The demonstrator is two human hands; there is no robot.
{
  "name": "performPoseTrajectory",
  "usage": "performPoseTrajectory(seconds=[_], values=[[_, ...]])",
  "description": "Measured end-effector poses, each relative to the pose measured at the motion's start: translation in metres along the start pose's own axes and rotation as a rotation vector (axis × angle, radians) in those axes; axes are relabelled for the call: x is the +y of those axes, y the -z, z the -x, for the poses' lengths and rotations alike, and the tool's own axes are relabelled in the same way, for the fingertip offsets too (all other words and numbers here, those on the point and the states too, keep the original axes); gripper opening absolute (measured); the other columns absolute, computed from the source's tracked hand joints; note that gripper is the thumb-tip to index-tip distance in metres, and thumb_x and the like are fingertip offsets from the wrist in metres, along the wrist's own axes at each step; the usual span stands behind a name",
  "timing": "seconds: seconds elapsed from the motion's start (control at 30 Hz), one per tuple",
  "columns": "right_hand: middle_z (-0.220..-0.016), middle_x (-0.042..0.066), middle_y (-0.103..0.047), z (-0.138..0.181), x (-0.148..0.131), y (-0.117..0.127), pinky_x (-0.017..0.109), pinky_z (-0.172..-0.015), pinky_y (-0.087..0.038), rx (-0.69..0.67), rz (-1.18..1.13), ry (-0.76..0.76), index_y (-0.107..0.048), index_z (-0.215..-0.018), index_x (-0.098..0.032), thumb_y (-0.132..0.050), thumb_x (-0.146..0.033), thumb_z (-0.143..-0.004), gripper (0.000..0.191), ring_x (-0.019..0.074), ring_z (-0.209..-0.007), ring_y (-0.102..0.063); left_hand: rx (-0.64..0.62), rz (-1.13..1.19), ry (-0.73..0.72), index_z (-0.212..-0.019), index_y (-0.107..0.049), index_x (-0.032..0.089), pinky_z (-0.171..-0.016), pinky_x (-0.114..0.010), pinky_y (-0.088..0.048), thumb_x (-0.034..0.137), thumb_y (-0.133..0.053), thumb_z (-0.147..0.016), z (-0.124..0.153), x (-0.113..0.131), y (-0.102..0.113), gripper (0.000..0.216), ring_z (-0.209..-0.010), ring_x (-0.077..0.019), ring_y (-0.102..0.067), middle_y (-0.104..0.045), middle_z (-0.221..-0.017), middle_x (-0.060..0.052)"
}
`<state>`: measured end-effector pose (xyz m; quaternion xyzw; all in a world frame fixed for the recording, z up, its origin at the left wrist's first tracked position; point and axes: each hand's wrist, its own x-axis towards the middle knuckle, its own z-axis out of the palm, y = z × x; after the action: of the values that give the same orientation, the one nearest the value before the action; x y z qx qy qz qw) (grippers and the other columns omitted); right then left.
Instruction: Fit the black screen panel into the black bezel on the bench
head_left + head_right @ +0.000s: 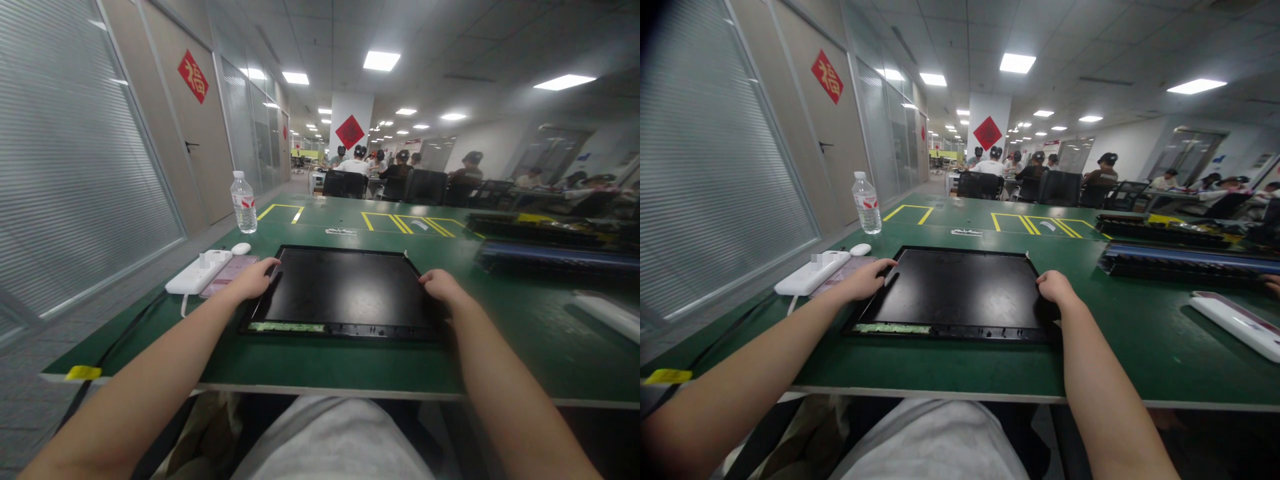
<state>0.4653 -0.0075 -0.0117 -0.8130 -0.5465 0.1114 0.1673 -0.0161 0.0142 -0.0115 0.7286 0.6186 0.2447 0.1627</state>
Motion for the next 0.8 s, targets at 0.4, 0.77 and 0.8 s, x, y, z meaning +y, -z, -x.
performPoseTrajectory(seconds=[0.4, 0.77, 0.8], values=[[-0.096, 0.01, -0.079, -0.01, 0.006, -0.005, 0.027, -0.08, -0.055, 0.006, -0.06, -0.038, -0.083, -0.087, -0.019, -0.066, -0.005, -0.071, 0.027, 0.0246, -0.092, -0.074, 0.063, 0.935, 0.233, -0.11, -0.059, 0.022, -0.056, -0.03, -0.058, 0.002, -0.058, -0.06, 0.005, 0.023, 0.006, 0.054, -0.07, -0.0214, -0.074, -0.077, -0.108, -0.004], [-0.103, 0.011, -0.079, -0.003, 0.003, -0.001, 0.027, -0.084, -0.054, -0.015, -0.068, -0.063, -0.082, -0.096, -0.016, -0.061, -0.002, -0.074, 0.034, 0.0243, -0.096, -0.074, 0.1, 1.048, 0.437, -0.123, -0.065, 0.018, -0.059, -0.032, -0.061, 0.005, -0.066, -0.072, -0.004, 0.025, 0.009, 0.053, -0.066, -0.0225, -0.074, -0.078, -0.089, -0.006], [-0.101, 0.011, -0.079, -0.004, 0.003, -0.001, 0.027, -0.083, -0.054, -0.024, -0.072, -0.059, -0.082, -0.097, -0.016, -0.061, -0.002, -0.074, 0.034, 0.0241, -0.094, -0.074, 0.076, 1.076, 0.454, -0.126, -0.064, 0.018, -0.059, -0.033, -0.061, 0.007, -0.067, -0.075, -0.003, 0.026, 0.009, 0.053, -0.064, -0.023, -0.074, -0.078, -0.085, -0.006]])
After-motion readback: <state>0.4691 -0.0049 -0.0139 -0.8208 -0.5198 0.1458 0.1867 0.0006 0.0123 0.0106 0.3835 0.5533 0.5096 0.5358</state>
